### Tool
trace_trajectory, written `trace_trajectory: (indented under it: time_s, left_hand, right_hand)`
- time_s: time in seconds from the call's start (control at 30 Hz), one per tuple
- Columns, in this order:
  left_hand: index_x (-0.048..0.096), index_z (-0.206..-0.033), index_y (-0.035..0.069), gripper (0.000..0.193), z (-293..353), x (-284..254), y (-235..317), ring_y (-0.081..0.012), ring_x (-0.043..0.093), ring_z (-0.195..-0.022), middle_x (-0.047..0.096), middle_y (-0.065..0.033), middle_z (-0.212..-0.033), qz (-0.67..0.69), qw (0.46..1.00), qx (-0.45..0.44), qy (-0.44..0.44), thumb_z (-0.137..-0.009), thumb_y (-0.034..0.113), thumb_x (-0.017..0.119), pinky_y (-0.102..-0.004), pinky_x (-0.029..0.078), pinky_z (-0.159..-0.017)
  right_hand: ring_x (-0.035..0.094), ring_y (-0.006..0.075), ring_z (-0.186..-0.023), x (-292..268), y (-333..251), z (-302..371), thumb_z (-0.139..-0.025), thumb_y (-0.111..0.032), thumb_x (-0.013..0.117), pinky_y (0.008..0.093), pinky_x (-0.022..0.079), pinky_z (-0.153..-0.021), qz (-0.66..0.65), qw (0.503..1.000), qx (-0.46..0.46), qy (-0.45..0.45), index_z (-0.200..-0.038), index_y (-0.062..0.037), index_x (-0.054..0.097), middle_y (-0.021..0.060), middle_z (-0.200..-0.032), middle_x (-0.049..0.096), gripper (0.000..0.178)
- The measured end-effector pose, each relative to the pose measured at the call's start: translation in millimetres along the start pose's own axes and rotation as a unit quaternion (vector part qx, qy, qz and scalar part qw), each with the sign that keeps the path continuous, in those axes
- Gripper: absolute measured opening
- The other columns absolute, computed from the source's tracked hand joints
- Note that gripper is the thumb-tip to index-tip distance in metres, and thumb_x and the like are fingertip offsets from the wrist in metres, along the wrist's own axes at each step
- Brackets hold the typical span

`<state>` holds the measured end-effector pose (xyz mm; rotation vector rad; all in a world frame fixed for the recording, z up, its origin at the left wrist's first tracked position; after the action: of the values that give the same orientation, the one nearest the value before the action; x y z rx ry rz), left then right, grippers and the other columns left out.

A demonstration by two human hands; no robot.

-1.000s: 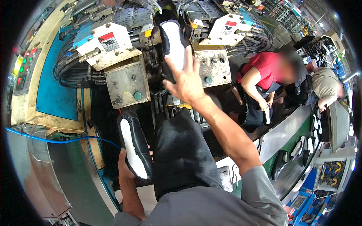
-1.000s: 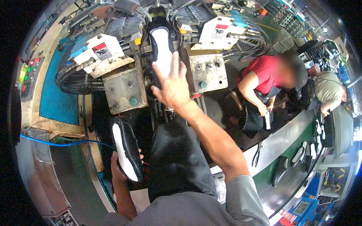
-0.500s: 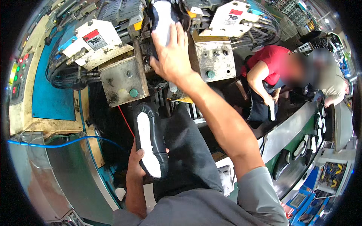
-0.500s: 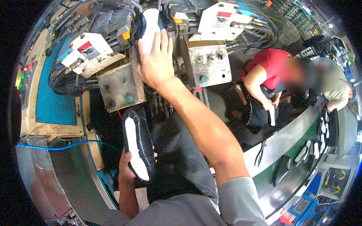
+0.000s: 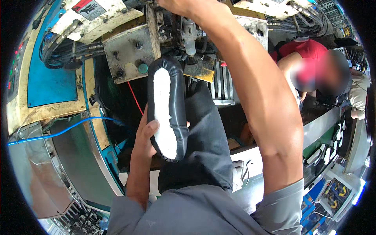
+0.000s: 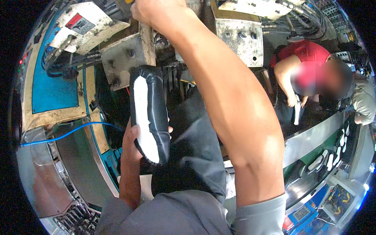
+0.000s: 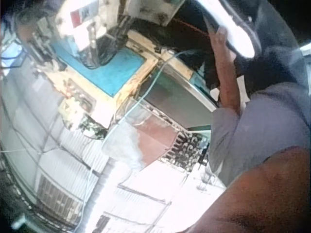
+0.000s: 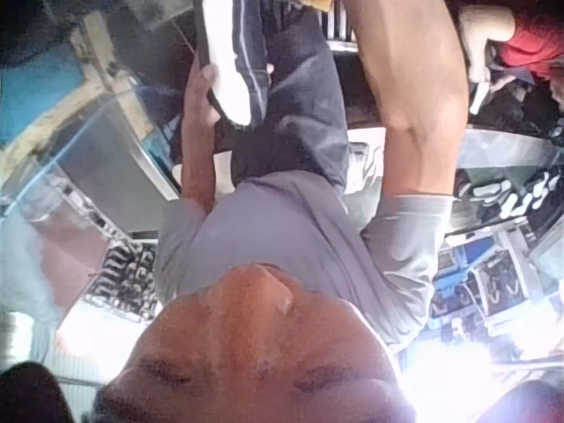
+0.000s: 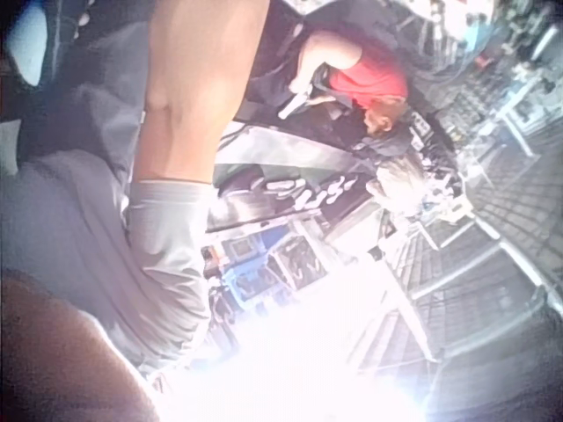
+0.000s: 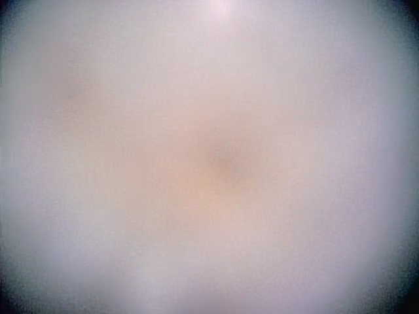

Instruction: Assemble and process shoe components using specialized machinery on a production line.

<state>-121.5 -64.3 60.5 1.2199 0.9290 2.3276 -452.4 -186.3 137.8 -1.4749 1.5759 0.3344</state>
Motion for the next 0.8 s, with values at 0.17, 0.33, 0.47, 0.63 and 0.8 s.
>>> trace_trajectory:
  time_s: [0.17, 0.33, 0.47, 0.63, 0.8]
  left_hand:
    - [0.030, -0.166, -0.001, 0.102, -9.8, 2.1, -2.8, -0.0499, 0.076, -0.111, 0.065, -0.0320, -0.136, -0.017, 0.999, 0.037, 0.009, -0.093, 0.052, 0.078, -0.0572, 0.065, -0.095]
    - [0.030, -0.169, 0.007, 0.099, 10.0, -25.5, -4.2, -0.0520, 0.067, -0.130, 0.058, -0.0248, -0.147, 0.027, 0.996, 0.082, -0.027, -0.090, 0.037, 0.081, -0.0704, 0.061, -0.100]
    - [0.035, -0.169, 0.007, 0.088, 37.4, -47.0, -20.2, -0.0380, 0.066, -0.134, 0.059, -0.0232, -0.151, 0.037, 0.991, 0.127, 0.015, -0.093, 0.030, 0.075, -0.0547, 0.057, -0.113]
    - [0.035, -0.170, 0.006, 0.082, 90.1, -82.3, -49.6, -0.0252, 0.061, -0.133, 0.059, -0.0125, -0.148, 0.024, 0.984, 0.138, 0.108, -0.097, 0.014, 0.071, -0.0391, 0.050, -0.115]
    - [0.047, -0.159, 0.008, 0.066, 157.9, -217.6, -81.2, -0.0309, 0.072, -0.117, 0.069, -0.0147, -0.132, 0.089, 0.949, 0.079, 0.292, -0.101, 0.022, 0.074, -0.0480, 0.063, -0.097]
  right_hand:
    - [0.034, 0.0511, -0.159, -36.3, -10.4, 24.0, -0.096, -0.046, 0.079, 0.0590, 0.029, -0.132, -0.052, 0.999, -0.015, 0.004, -0.163, -0.0162, 0.053, 0.0365, -0.169, 0.036, 0.078]
    - [0.029, 0.0502, -0.164, -93.7, -87.7, 144.0, -0.098, -0.047, 0.077, 0.0533, 0.030, -0.134, -0.197, 0.979, 0.043, -0.033, -0.166, -0.0113, 0.049, 0.0366, -0.174, 0.029, 0.082]
    - [0.042, 0.0311, -0.158, -41.9, -143.7, 336.8, -0.110, -0.050, 0.067, 0.0445, 0.037, -0.128, -0.607, 0.607, 0.472, -0.200, -0.171, 0.0002, 0.037, 0.0243, -0.172, 0.044, 0.084]
    - [0.064, 0.0301, -0.137, -30.7, -188.3, 378.0, -0.116, -0.038, 0.059, 0.0385, 0.046, -0.119, -0.471, 0.771, 0.359, -0.236, -0.164, 0.0033, 0.047, 0.0263, -0.154, 0.064, 0.065]
    - [0.076, 0.0258, -0.116, -31.8, -214.8, 419.5, -0.116, -0.025, 0.062, 0.0369, 0.064, -0.097, -0.515, 0.668, 0.384, -0.375, -0.160, 0.0059, 0.052, 0.0213, -0.156, 0.062, 0.055]
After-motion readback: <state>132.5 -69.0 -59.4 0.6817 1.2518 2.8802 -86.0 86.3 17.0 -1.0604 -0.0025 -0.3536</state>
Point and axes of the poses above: each hand's wrist, its own z-axis away from the middle knuckle, its own x-axis out of the palm, y = z × x, the point moved 8 cm from there along -z, towards the middle knuckle
